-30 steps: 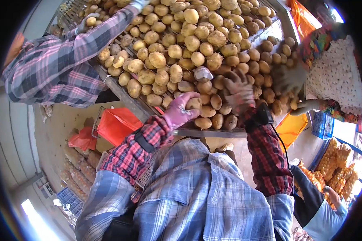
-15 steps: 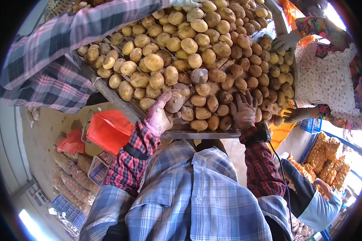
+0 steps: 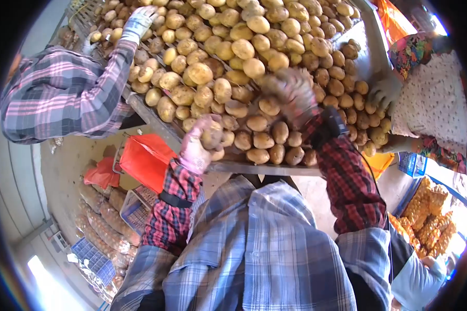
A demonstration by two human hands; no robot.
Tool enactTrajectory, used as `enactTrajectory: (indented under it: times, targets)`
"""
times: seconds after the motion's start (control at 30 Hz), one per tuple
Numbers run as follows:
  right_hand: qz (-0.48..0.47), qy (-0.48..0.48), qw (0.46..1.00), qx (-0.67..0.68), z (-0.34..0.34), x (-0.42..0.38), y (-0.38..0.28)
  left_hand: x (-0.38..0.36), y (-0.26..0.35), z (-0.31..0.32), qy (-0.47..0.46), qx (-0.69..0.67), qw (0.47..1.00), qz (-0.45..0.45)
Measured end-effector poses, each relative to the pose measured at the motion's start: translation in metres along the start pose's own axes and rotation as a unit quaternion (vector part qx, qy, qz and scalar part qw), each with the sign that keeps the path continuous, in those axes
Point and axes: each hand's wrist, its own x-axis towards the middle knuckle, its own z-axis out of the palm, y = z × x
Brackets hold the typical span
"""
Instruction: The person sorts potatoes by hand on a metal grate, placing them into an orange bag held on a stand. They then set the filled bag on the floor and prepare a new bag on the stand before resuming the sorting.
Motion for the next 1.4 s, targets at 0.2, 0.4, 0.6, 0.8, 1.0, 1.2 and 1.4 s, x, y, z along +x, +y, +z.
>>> enactTrajectory:
  times: [0.2,0.4,0.6,0.8,1.0,1.2,1.4]
  targets:
    - [0.141,0.173,0.967,-0.122,-0.027,-0.071,0.034,0.001,-0.014,0.022,0.019,-0.102,0.991,-0.081]
    - [-0.049,-0.117,0.99,0.063,0.012,-0.17,-0.03,0.019,-0.046,0.065,-0.109,-0.127,0.98,-0.108]
    - [0.035,-0.036,0.997,0.055,0.001,-0.182,0.004,0.032,-0.05,0.072,-0.062,0.032,0.995,-0.077]
    - [0.013,-0.014,0.998,0.062,0.06,-0.114,0.017,0.059,-0.058,0.085,-0.047,-0.015,0.998,-0.039]
    - [0.072,0.158,0.984,0.043,-0.019,0.026,0.05,0.072,-0.004,0.07,-0.018,0.286,0.95,0.125]
    - [0.092,0.168,0.981,0.026,-0.019,0.162,0.086,0.103,0.093,0.099,0.14,0.674,0.667,0.285]
    - [0.139,-0.128,0.982,0.003,-0.025,0.177,0.053,0.156,0.132,0.135,0.192,0.757,0.622,0.052]
